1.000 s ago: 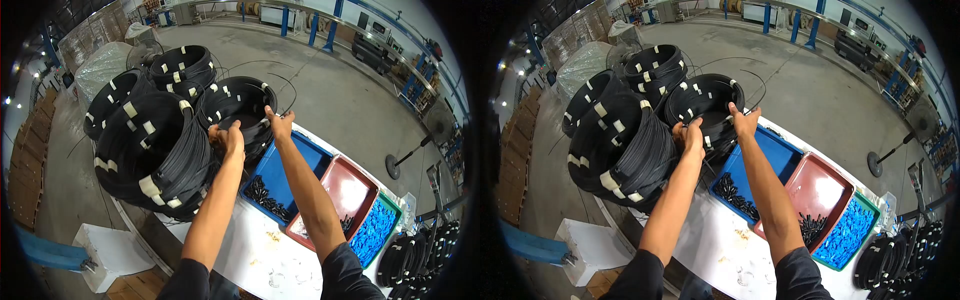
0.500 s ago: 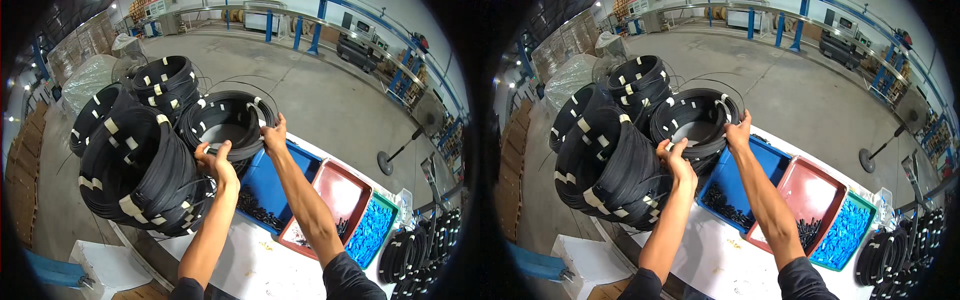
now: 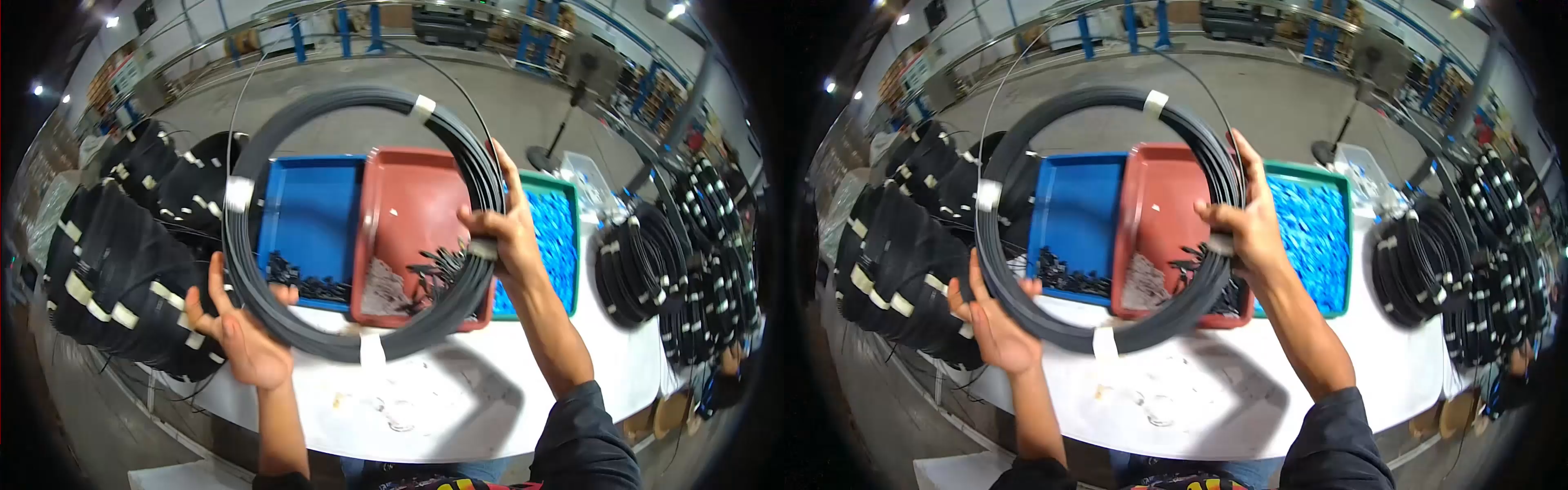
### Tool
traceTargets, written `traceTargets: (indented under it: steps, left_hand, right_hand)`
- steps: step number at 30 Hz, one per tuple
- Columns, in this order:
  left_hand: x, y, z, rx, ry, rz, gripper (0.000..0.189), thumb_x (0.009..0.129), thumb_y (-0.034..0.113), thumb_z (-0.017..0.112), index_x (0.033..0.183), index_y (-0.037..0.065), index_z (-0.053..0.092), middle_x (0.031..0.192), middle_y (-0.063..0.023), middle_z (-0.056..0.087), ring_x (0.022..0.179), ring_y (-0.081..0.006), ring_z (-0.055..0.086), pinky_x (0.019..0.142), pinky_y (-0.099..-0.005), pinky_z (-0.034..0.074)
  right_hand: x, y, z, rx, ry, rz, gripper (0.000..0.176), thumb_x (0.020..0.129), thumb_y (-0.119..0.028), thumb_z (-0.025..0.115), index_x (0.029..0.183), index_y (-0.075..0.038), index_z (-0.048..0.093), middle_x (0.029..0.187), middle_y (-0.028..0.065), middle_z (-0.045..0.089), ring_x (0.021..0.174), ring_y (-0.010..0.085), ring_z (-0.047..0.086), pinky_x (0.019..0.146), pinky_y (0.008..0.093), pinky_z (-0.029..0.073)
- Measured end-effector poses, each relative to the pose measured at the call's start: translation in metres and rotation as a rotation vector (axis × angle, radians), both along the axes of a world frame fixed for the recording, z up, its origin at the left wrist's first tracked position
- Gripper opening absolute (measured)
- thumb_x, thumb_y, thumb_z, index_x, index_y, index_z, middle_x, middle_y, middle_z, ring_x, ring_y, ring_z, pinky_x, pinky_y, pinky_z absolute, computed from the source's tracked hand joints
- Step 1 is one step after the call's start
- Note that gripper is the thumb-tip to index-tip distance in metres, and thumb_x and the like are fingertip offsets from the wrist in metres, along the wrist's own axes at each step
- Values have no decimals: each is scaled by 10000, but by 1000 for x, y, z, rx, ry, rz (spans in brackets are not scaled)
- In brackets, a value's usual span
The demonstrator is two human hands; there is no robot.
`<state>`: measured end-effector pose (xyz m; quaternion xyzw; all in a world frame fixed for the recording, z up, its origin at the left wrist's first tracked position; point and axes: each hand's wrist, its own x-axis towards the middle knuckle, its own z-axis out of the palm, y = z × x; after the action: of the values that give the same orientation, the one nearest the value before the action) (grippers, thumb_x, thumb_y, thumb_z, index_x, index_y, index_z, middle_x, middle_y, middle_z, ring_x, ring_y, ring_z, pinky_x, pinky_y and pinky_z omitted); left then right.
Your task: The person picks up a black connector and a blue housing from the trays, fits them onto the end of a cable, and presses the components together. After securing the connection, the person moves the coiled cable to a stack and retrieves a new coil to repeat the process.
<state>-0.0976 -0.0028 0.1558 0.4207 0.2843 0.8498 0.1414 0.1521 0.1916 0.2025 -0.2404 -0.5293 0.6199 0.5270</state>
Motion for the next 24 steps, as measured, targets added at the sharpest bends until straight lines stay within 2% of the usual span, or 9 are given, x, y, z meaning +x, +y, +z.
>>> traceTargets:
  steps: [1,4,6,8,11,12,13,16,24]
  left_hand:
    - [11,-15,-10,-32,91,-49,607,1061,412,487,1561,232,195,1575,-268,318,872,-348,688,728,-446,619]
    - [80,-81,-53,-406,135,-44,1126,794,72,799,1532,234,-35,1593,-290,230,743,-274,670,598,-342,606]
    - [113,-136,-113,-482,230,-115,1097,761,-63,723,1508,200,-36,1582,-360,171,775,-283,672,648,-329,596]
    - [137,-178,-156,-589,369,-163,998,825,-15,666,1494,169,-51,1600,-324,160,658,-291,691,617,-380,627]
    - [158,-216,-169,-651,444,-164,909,799,-81,583,1490,131,31,1608,-311,195,1031,-326,663,951,-469,540]
    - [159,-224,-169,-660,401,-217,891,766,-110,548,1491,103,74,1603,-321,220,1304,-370,511,1152,-500,343]
    - [158,-226,-172,-647,407,-219,891,766,-110,548,1491,103,74,1603,-321,220,1304,-370,511,1152,-500,343]
    - [152,-229,-178,-636,511,-145,853,711,-105,544,1454,37,150,1584,-379,246,1500,-424,267,1248,-497,100]
    - [129,-210,-185,-640,539,-181,728,724,-131,487,1397,21,254,1576,-383,267,1494,-460,292,1250,-528,157]
  right_hand:
    - [27,-28,-9,-52,-30,17,1017,678,141,636,1605,-112,303,1410,128,519,1125,165,597,830,296,562]
    - [103,-112,-61,-31,-112,-77,1067,646,118,634,1618,-112,258,1508,207,464,1275,254,567,898,356,579]
    - [152,-167,-101,-9,-188,-132,1074,646,107,639,1618,-84,223,1521,240,452,1355,316,531,986,443,550]
    - [183,-214,-133,-64,-184,-176,1072,625,130,638,1599,-58,231,1515,260,458,1372,323,518,1067,445,493]
    - [202,-267,-151,-188,-180,-215,1079,598,185,600,1588,-54,245,1524,266,457,1414,321,482,1168,397,397]
    - [206,-281,-159,-213,-195,-220,1076,592,206,580,1585,-52,257,1532,262,453,1438,313,459,1184,363,371]
    - [208,-293,-166,-214,-178,-218,1061,602,198,588,1583,-51,272,1527,250,459,1432,304,462,1176,361,379]
    - [204,-318,-184,-287,-198,-252,1043,616,184,597,1583,-52,287,1512,236,468,1417,302,473,1171,359,385]
    - [184,-328,-205,-247,-381,-409,996,654,161,599,1587,-39,313,1527,216,439,1419,300,453,1181,379,375]
